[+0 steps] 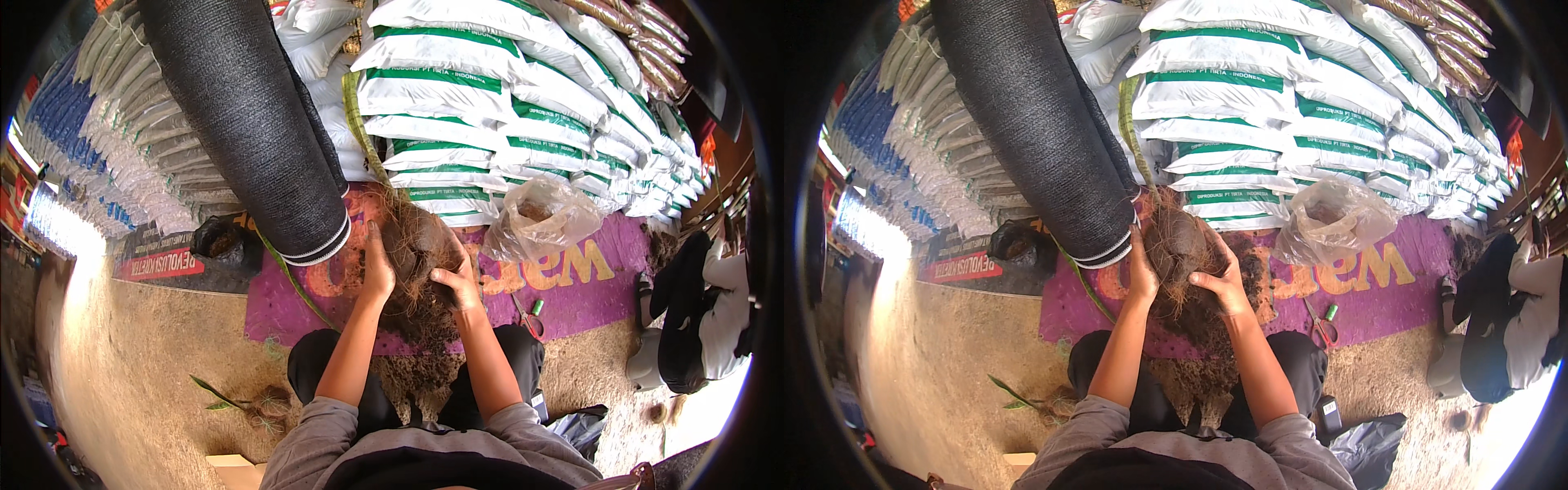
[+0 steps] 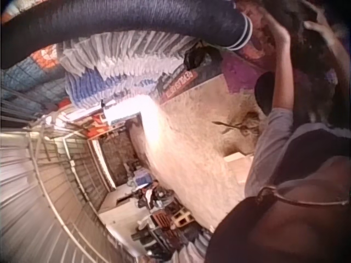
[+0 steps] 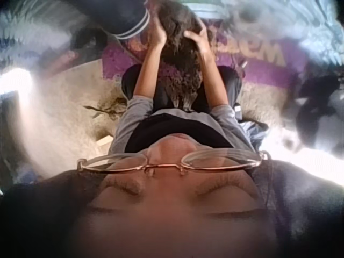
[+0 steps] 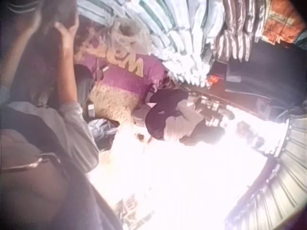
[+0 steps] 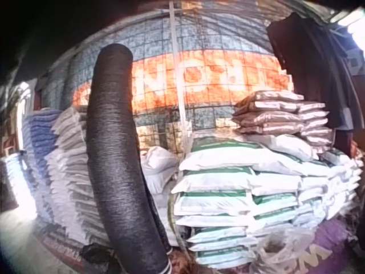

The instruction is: The person sits on the floor and uses their hands to loosen and shape the soil around the roots of a small plant. They repeatedly pick up the root ball, crumble the soil, and reposition the plant on a purple mat.

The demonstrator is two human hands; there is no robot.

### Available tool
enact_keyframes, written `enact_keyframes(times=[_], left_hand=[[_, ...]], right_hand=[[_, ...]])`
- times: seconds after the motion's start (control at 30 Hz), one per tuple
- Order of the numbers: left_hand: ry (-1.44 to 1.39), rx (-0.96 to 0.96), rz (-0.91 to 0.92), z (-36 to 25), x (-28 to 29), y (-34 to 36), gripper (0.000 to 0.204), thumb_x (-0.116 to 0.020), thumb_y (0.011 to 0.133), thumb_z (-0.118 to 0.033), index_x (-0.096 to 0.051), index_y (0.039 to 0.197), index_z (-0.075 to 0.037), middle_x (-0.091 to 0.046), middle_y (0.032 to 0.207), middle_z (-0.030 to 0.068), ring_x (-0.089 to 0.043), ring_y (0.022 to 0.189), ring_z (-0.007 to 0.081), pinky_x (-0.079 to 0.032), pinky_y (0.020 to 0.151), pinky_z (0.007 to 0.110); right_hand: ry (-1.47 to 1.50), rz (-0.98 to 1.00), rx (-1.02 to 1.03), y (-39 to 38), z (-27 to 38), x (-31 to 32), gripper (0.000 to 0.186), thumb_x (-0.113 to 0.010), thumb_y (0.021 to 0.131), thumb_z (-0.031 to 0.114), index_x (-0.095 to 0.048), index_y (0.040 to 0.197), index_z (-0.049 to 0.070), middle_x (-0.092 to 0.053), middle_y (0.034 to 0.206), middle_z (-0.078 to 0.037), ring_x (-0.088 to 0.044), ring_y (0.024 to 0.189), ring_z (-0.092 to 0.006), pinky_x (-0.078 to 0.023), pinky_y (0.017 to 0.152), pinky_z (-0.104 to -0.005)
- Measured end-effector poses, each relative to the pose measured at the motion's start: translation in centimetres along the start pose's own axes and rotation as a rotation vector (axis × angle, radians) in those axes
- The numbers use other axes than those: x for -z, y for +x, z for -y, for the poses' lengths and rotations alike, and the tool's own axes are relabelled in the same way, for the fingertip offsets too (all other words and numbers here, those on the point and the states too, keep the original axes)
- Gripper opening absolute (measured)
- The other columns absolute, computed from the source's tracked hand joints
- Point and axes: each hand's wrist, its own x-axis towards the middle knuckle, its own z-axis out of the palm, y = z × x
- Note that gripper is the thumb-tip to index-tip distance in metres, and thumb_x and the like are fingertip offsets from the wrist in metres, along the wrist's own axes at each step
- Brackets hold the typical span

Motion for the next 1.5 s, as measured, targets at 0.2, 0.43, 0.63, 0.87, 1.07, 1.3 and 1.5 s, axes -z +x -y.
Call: enact_keyframes(times=[0.2, 0.43, 0.63, 0.87, 1.07, 1.3, 1.5], left_hand=[[0.232, -0.073, -0.007, -0.9, 0.7, -0.2, 0.054, -0.028, 0.098, -0.041, -0.047, 0.123, 0.003, -0.046, 0.126, 0.0142, -0.045, 0.116, 0.0211, -0.035, 0.099, 0.033], [-0.374, 0.184, -0.032, -2.1, -0.7, -0.2, 0.056, -0.036, 0.093, -0.044, -0.046, 0.123, 0.002, -0.052, 0.121, 0.0147, -0.046, 0.116, 0.0223, -0.036, 0.098, 0.039], [-0.253, 0.225, -0.026, -0.3, 0.6, 0.0, 0.041, -0.058, 0.085, -0.025, -0.051, 0.117, -0.001, -0.057, 0.109, 0.0095, -0.058, 0.097, 0.0191, -0.049, 0.082, 0.033], [-0.469, 0.347, -0.047, 0.4, 0.3, 0.1, 0.026, -0.055, 0.086, -0.023, -0.06, 0.103, -0.003, -0.062, 0.095, 0.0049, -0.062, 0.084, 0.0156, -0.05, 0.075, 0.03], [-0.488, 0.332, -0.012, 0.3, 0.1, -0.4, 0.033, -0.054, 0.088, -0.025, -0.054, 0.112, -0.003, -0.059, 0.104, 0.0064, -0.061, 0.088, 0.0164, -0.052, 0.076, 0.033], [-0.438, 0.282, -0.082, 1.2, -1.2, -1.6, 0.033, -0.054, 0.088, -0.022, -0.052, 0.115, -0.002, -0.057, 0.108, 0.0088, -0.06, 0.095, 0.0187, -0.052, 0.079, 0.035], [-0.44, 0.269, -0.057, 1.6, -1.6, -1.4, 0.031, -0.052, 0.088, -0.022, -0.054, 0.112, -0.003, -0.06, 0.102, 0.0073, -0.06, 0.091, 0.0184, -0.049, 0.081, 0.032]], right_hand=[[-0.219, 0.037, 0.084, 0.2, 1.0, -0.5, 0.092, -0.082, 0.054, 0.002, -0.035, 0.134, -0.005, -0.042, 0.135, -0.012, -0.039, 0.124, -0.0212, -0.029, 0.105, -0.0348], [-0.502, 0.076, 0.252, 1.3, 0.7, 0.7, 0.087, -0.082, 0.055, 0.005, -0.04, 0.131, -0.003, -0.04, 0.136, -0.014, -0.039, 0.124, -0.0232, -0.029, 0.104, -0.0352], [-0.949, 0.173, 0.327, 0.5, 1.7, -2.1, 0.083, -0.079, 0.061, 0.008, -0.04, 0.133, 0.003, -0.04, 0.134, -0.019, -0.038, 0.126, -0.0311, -0.031, 0.103, -0.0376], [-1.148, 0.168, 0.3, -0.1, 1.8, -2.7, 0.085, -0.078, 0.064, 0.016, -0.035, 0.137, 0.01, -0.032, 0.139, -0.02, -0.031, 0.129, -0.0363, -0.028, 0.105, -0.042], [-1.069, 0.201, 0.318, 0.2, 1.5, -1.7, 0.087, -0.078, 0.063, 0.014, -0.034, 0.138, 0.01, -0.03, 0.14, -0.02, -0.032, 0.127, -0.0374, -0.031, 0.103, -0.0414], [-1.157, 0.233, 0.282, -0.7, 2.6, -2.5, 0.082, -0.073, 0.067, 0.007, -0.032, 0.138, 0.009, -0.029, 0.139, -0.02, -0.028, 0.13, -0.0377, -0.027, 0.105, -0.0415], [-1.16, 0.122, 0.442, 0.1, 1.8, -2.4, 0.063, -0.064, 0.074, 0.02, -0.042, 0.131, 0.004, -0.036, 0.135, -0.021, -0.033, 0.125, -0.0382, -0.026, 0.103, -0.0462]])
